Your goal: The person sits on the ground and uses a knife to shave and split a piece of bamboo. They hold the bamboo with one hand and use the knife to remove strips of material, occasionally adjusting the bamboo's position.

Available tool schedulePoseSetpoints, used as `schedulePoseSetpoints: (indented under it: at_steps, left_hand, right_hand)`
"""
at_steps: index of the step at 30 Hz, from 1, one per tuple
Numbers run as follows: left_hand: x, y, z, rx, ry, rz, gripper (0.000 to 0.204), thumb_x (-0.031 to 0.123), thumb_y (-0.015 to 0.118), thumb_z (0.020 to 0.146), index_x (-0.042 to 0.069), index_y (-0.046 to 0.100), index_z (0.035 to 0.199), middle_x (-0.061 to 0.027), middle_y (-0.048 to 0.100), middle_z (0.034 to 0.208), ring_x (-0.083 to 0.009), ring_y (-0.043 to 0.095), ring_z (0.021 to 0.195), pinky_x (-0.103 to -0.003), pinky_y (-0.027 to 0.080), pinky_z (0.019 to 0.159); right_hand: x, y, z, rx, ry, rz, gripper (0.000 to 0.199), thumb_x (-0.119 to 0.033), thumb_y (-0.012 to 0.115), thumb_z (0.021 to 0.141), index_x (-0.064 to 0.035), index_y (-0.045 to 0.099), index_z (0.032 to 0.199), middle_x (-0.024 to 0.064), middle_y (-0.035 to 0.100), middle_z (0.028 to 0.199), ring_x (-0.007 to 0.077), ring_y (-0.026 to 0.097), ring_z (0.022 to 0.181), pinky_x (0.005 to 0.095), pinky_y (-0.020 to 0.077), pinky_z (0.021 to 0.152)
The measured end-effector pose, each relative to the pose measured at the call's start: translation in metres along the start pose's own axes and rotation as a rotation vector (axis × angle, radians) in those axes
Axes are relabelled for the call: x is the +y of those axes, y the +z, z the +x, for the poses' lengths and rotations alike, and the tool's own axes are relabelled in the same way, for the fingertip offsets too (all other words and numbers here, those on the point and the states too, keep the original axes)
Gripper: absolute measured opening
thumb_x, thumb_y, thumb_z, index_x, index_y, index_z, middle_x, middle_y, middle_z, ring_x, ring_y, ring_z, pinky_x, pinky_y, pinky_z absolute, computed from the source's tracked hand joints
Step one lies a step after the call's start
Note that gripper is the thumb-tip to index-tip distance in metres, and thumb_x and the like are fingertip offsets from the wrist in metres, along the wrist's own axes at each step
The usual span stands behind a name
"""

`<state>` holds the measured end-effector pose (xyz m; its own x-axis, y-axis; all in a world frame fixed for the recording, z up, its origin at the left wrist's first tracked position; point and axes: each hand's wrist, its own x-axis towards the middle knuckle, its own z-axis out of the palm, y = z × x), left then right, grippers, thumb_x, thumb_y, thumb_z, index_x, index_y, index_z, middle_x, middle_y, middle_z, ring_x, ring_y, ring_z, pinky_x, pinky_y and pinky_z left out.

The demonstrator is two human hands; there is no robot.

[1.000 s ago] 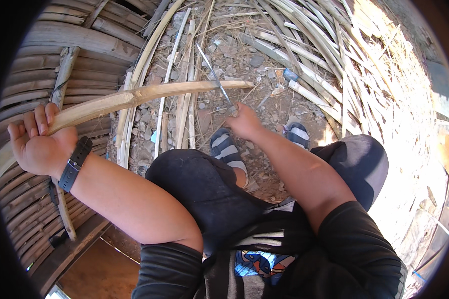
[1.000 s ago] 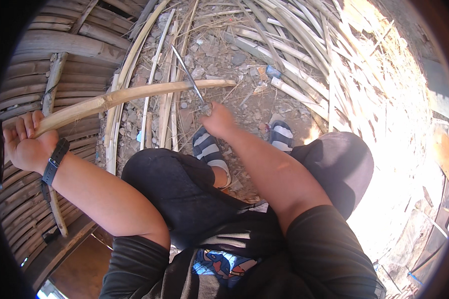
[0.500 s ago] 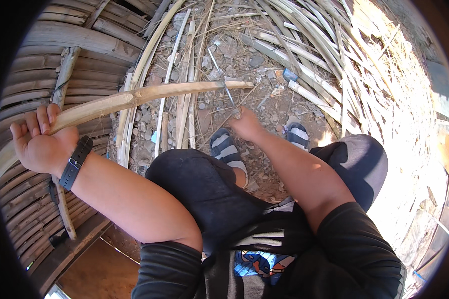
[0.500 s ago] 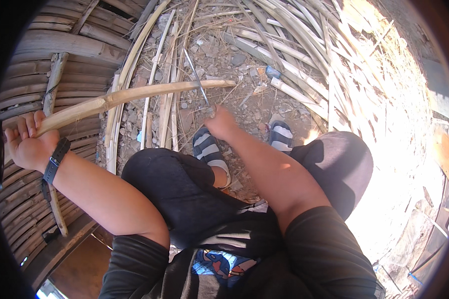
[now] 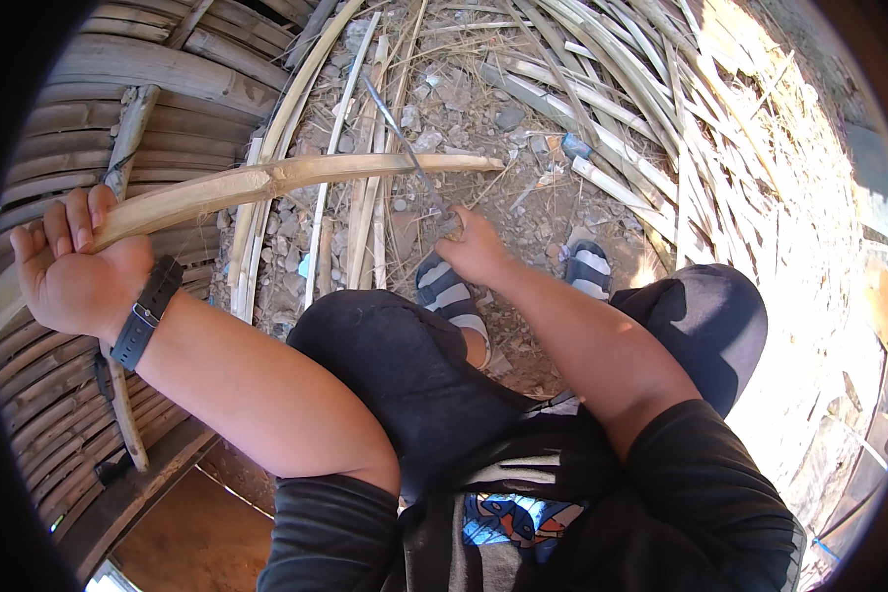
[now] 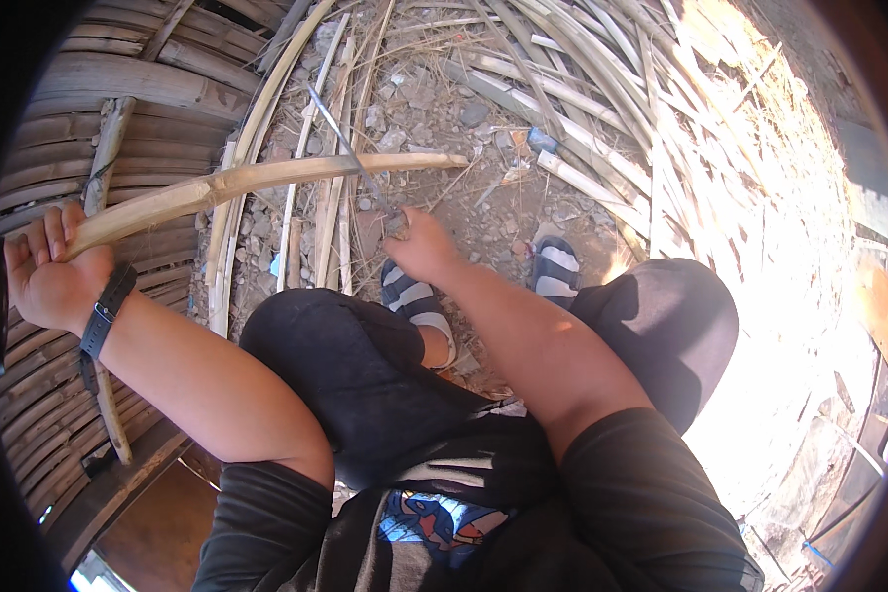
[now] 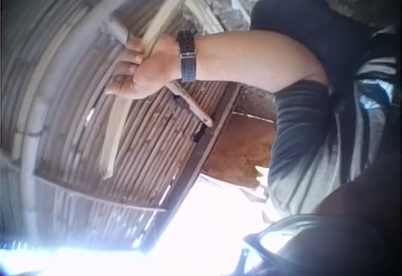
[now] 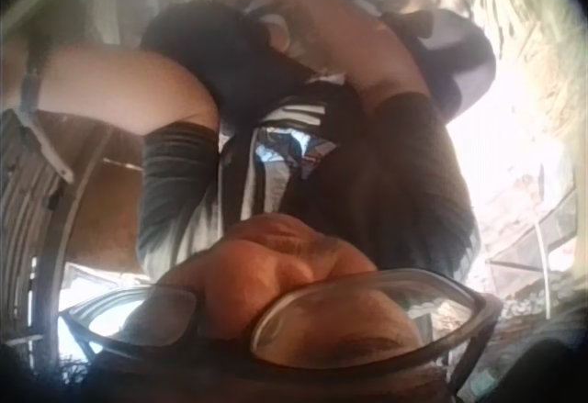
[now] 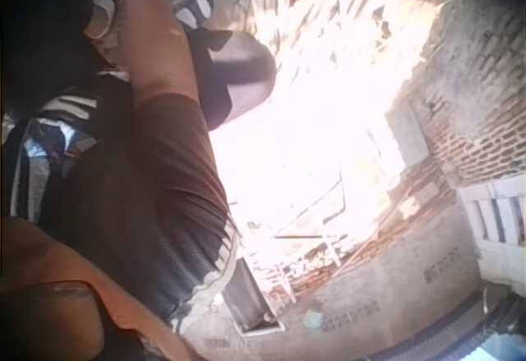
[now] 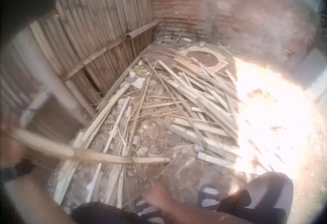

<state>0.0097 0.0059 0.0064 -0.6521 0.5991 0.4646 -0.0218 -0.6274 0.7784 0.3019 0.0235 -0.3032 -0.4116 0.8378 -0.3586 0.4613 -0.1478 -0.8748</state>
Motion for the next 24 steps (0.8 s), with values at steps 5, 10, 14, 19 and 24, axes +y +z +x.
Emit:
schedulePoseSetpoints:
  at_steps: [5,10,14,19,24]
  left_hand:
    - [0.000,-0.004,0.004,-0.111,-0.004,-0.090,0.027,0.019,0.044,0.098,0.016,0.039,0.071,0.0025,0.032,0.057,-0.0118,0.030,0.050,-0.030,0.030,0.053]
    - [0.003,0.011,0.001,-0.220,-0.049,-0.120,0.027,0.016,0.047,0.092,0.016,0.039,0.066,0.0039,0.033,0.057,-0.0111,0.031,0.049,-0.029,0.030,0.054]
    - [0.009,0.007,0.007,-0.332,-0.084,-0.225,0.027,0.015,0.049,0.089,0.017,0.039,0.064,0.0040,0.033,0.056,-0.0110,0.031,0.049,-0.029,0.030,0.054]
    - [-0.005,-0.011,0.001,0.154,0.045,0.099,0.028,0.021,0.039,0.101,0.014,0.037,0.074,0.0015,0.029,0.058,-0.0127,0.028,0.049,-0.031,0.029,0.051]
    - [-0.004,-0.040,0.011,0.074,-0.003,0.025,0.027,0.018,0.039,0.100,0.014,0.034,0.073,0.0015,0.028,0.058,-0.0134,0.026,0.047,-0.031,0.027,0.049]
  right_hand:
    - [0.024,-0.015,0.008,0.004,0.176,-0.002,0.048,-0.020,0.067,0.081,0.0054,0.057,0.120,0.0162,0.069,0.078,0.0285,0.068,0.069,0.0393,0.0535,0.069]
    - [-0.071,-0.014,-0.014,-0.051,-0.146,0.056,0.047,-0.021,0.066,0.079,0.0054,0.058,0.116,0.0277,0.068,0.092,0.0416,0.067,0.091,0.0456,0.0522,0.083]
    - [-0.066,-0.024,-0.022,-0.164,-0.036,0.066,0.047,-0.021,0.067,0.077,0.0048,0.058,0.115,0.0273,0.067,0.087,0.0399,0.068,0.087,0.0456,0.0531,0.080]
    - [0.021,-0.023,0.011,-0.098,0.146,-0.118,0.046,-0.020,0.067,0.077,0.0040,0.059,0.115,0.0266,0.068,0.088,0.0401,0.068,0.088,0.0461,0.0535,0.080]
    - [-0.022,0.011,-0.006,-0.086,-0.051,-0.117,0.051,-0.021,0.067,0.080,0.0039,0.057,0.123,0.0246,0.068,0.084,0.0384,0.068,0.077,0.0450,0.0533,0.072]
